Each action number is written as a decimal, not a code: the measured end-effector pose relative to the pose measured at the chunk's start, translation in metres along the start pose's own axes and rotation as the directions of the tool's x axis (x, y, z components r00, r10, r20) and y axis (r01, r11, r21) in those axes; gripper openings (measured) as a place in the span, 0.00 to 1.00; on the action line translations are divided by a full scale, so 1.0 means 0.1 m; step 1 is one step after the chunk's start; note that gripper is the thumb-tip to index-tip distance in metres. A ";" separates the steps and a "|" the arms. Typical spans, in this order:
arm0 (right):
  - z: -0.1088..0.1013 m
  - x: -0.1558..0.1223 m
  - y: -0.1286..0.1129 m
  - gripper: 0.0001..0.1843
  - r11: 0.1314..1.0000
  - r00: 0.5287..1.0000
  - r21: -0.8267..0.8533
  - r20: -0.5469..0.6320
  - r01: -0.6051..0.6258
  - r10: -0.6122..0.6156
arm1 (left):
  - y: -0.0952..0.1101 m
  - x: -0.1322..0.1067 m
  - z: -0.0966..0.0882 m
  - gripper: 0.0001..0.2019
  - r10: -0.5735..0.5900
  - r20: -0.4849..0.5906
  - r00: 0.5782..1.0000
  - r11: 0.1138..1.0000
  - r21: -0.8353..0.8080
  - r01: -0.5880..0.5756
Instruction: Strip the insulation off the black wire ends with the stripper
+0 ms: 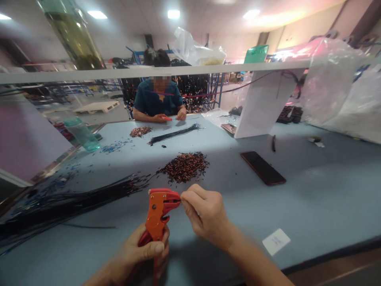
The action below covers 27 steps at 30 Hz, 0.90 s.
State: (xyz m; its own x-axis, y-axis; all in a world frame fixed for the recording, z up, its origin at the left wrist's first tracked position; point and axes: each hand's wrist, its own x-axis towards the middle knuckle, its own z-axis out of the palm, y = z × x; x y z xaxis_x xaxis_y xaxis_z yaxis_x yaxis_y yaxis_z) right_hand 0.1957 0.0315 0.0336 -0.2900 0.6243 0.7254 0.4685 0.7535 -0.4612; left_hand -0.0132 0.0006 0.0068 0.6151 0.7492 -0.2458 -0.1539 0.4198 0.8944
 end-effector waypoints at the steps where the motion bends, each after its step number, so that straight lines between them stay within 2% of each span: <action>1: 0.00 0.00 0.00 0.09 1.000 1.000 -0.008 -0.002 0.001 -0.001 | -0.01 0.00 0.00 0.21 0.002 -0.004 1.000 1.000 0.002 -0.002; 19: 0.09 -0.08 -0.05 0.09 0.991 0.999 -0.135 -0.050 -0.018 0.012 | -0.07 0.00 0.06 0.23 -0.010 -0.068 0.998 0.999 -0.036 0.008; 27: 0.09 -0.11 -0.07 0.08 0.991 0.997 -0.128 -0.068 -0.029 0.021 | -0.07 -0.01 0.07 0.23 -0.010 -0.078 0.997 0.999 -0.033 0.007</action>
State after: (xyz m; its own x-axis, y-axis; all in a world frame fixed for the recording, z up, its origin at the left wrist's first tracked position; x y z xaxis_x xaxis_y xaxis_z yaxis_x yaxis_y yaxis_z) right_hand 0.1880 0.0212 0.0246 -0.2229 0.6244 0.7486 0.5794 0.7024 -0.4134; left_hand -0.0073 -0.0065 0.0036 0.5542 0.7827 -0.2832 -0.1749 0.4421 0.8797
